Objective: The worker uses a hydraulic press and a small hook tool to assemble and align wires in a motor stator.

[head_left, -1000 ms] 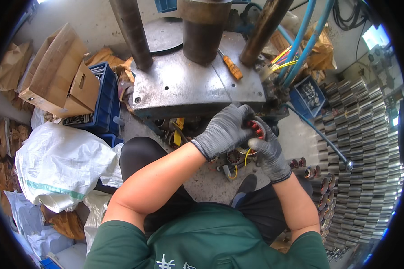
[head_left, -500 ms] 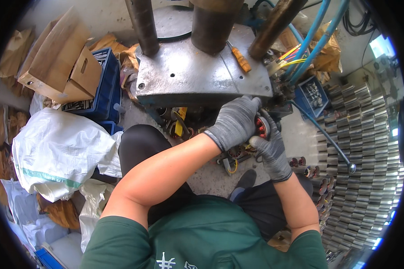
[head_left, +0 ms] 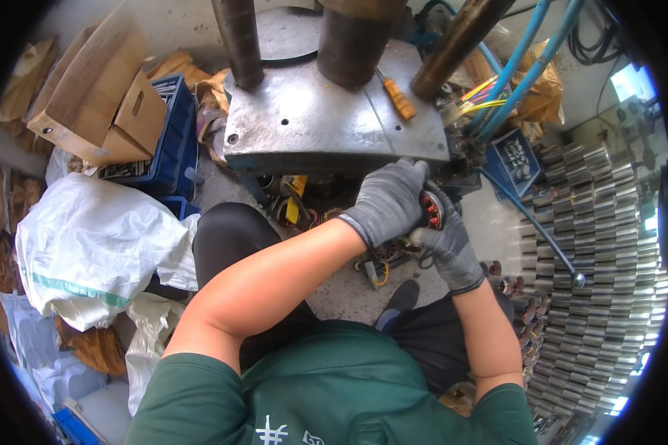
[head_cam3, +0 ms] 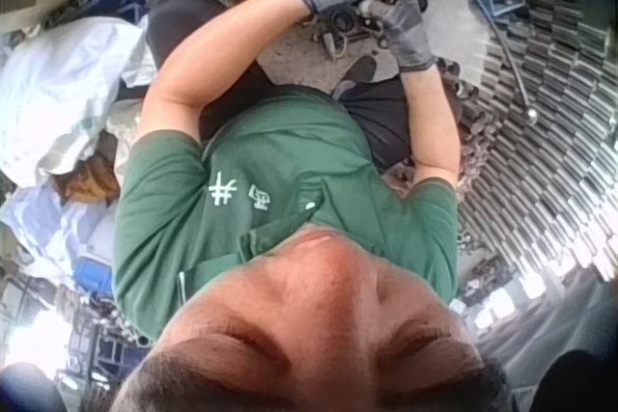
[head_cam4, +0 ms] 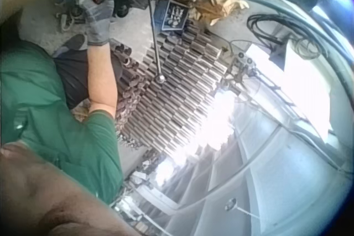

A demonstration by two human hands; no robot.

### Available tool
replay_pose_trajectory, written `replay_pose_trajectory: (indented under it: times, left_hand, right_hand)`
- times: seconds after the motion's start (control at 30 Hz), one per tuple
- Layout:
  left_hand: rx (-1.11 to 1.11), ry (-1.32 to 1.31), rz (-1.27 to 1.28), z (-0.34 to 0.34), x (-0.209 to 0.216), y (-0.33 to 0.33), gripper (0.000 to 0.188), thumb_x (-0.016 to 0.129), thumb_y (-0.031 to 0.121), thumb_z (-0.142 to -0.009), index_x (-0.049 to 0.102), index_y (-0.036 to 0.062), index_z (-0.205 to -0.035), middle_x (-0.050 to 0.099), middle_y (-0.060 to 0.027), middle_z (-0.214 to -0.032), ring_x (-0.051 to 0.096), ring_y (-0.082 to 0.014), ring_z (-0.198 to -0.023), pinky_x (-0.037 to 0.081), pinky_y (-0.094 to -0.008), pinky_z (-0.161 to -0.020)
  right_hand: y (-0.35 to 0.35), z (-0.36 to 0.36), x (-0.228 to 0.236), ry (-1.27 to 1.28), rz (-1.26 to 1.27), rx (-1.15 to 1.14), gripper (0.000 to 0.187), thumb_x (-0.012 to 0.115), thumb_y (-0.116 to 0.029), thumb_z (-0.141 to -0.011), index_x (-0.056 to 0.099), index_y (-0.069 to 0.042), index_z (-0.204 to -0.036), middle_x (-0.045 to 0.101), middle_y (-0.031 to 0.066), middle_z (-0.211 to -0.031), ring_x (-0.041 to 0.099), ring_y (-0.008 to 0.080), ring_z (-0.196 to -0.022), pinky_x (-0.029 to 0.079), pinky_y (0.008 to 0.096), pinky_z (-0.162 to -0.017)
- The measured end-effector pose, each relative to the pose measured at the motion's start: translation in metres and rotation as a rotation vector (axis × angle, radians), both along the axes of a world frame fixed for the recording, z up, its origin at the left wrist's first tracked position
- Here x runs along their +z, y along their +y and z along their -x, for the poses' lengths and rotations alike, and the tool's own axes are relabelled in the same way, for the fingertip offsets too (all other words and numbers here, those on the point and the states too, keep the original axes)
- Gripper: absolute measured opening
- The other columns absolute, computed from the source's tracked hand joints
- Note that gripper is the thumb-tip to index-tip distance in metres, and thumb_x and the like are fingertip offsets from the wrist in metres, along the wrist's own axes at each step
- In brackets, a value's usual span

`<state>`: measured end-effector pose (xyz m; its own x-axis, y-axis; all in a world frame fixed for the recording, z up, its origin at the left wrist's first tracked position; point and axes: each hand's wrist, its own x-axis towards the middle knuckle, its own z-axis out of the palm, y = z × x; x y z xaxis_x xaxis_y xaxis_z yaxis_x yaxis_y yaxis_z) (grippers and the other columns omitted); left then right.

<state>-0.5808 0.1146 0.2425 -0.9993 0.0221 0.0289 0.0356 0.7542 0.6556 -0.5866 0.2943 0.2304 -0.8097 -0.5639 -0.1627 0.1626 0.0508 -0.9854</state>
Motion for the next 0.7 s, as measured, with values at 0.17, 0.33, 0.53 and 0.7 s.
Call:
replay_pose_trajectory:
  times: [0.17, 0.33, 0.53, 0.7]
  left_hand:
    - [-0.078, 0.028, -0.174, -0.002, 0.007, -0.014, 0.061, 0.083, 0.029, -0.082, 0.061, 0.0033, -0.132, 0.069, -0.0197, -0.119, 0.070, -0.0317, -0.110, 0.056, -0.0404, -0.098]
    - [-0.237, -0.021, -0.669, -0.011, 0.013, -0.029, 0.094, 0.095, 0.026, -0.075, 0.044, 0.0009, -0.151, 0.059, -0.0161, -0.136, 0.059, -0.0239, -0.127, 0.049, -0.0381, -0.111]
    - [-0.149, 0.331, -0.234, -0.026, 0.007, -0.012, 0.120, 0.102, 0.030, -0.060, 0.035, -0.0020, -0.154, 0.049, -0.0198, -0.146, 0.051, -0.0295, -0.137, 0.041, -0.0411, -0.120]
    - [-0.037, 0.226, -0.471, -0.016, -0.009, 0.002, 0.122, 0.105, 0.030, -0.054, 0.038, 0.0001, -0.152, 0.052, -0.0164, -0.143, 0.054, -0.0274, -0.134, 0.045, -0.0395, -0.117]
  right_hand:
    - [0.006, 0.003, 0.002, 0.024, 0.103, -0.076, 0.088, 0.083, -0.006, -0.070, 0.048, -0.002, -0.151, 0.062, 0.0089, -0.140, 0.060, 0.0197, -0.125, 0.049, 0.0338, -0.110]
    - [0.008, 0.014, 0.017, -0.303, 0.408, -0.093, 0.074, 0.075, -0.011, -0.072, 0.055, 0.000, -0.142, 0.068, 0.0121, -0.130, 0.067, 0.0244, -0.118, 0.054, 0.0379, -0.105]
    - [-0.003, 0.005, 0.041, -0.405, 0.500, -0.081, 0.069, 0.080, -0.031, -0.080, 0.058, -0.001, -0.138, 0.069, 0.0137, -0.127, 0.067, 0.0276, -0.118, 0.053, 0.0436, -0.108]
    - [-0.009, 0.000, 0.041, -0.351, 0.491, -0.116, 0.072, 0.079, -0.040, -0.085, 0.054, -0.004, -0.143, 0.066, 0.0122, -0.132, 0.067, 0.0242, -0.119, 0.054, 0.0413, -0.107]
